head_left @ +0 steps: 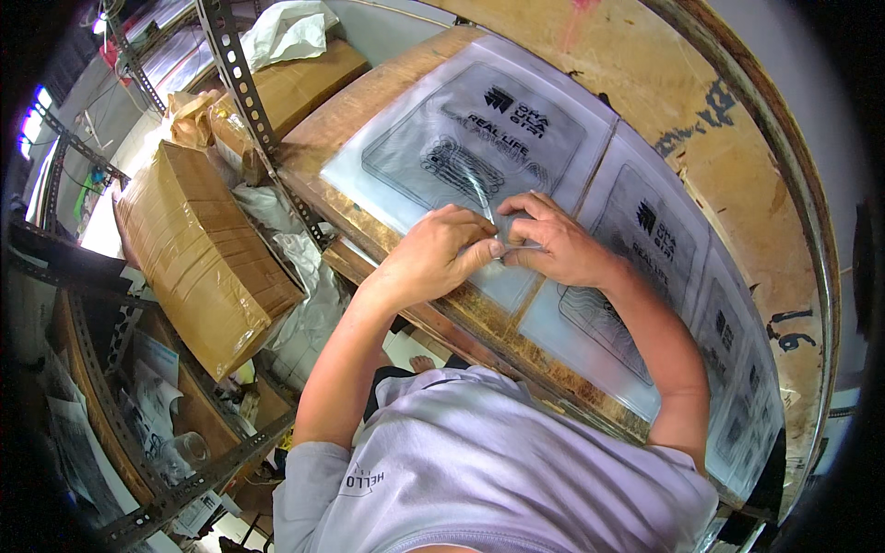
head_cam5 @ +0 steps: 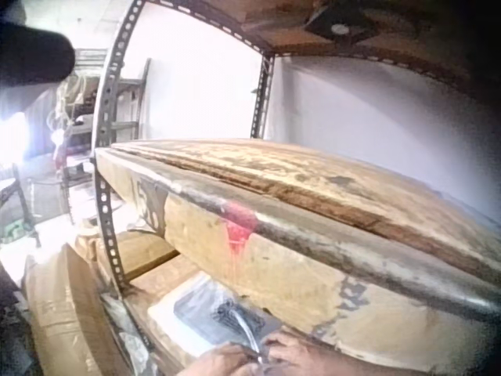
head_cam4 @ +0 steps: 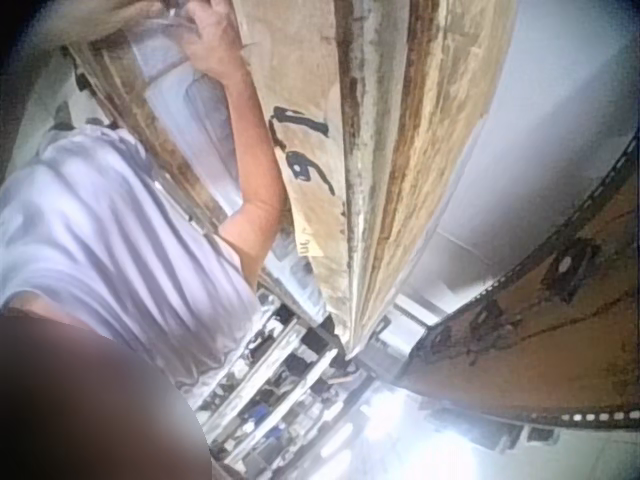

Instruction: The person places folded black t-shirts into clear plastic bags, smooths the bags, and stacks them on a table. The person also retrieves additional bags from a nearby shelf and continues the packing process.

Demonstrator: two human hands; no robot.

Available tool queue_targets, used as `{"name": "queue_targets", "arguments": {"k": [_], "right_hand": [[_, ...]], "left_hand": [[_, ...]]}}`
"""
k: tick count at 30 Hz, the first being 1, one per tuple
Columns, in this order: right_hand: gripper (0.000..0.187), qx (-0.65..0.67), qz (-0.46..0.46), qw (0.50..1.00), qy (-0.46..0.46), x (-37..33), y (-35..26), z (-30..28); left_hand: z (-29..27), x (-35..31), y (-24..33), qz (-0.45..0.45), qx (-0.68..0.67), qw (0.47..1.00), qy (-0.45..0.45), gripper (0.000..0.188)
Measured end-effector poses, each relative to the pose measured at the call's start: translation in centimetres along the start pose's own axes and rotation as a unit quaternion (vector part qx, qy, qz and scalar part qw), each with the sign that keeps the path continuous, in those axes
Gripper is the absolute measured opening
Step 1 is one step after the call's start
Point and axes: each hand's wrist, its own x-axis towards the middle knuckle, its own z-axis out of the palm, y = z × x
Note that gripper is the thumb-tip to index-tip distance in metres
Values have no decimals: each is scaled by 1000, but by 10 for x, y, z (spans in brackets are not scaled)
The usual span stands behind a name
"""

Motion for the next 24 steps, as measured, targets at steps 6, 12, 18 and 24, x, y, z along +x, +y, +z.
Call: {"name": "queue_targets", "arguments": {"k": [6,12,18,24], "right_hand": [[22,32,10,999,-13,1,5,-3],[28,-47,-29,998,32,-2,-1,3],[23,29,6,999,15,0,12,5],[25,-1,-24,999,33,-2,5,1]], "left_hand": [[5,-3,-11,52,57,997,15,23],[7,-1,-9,32,44,998,23,21],[6,-5,-4,59,52,996,37,20],[10,-4,-10,44,67,996,32,19]]}}
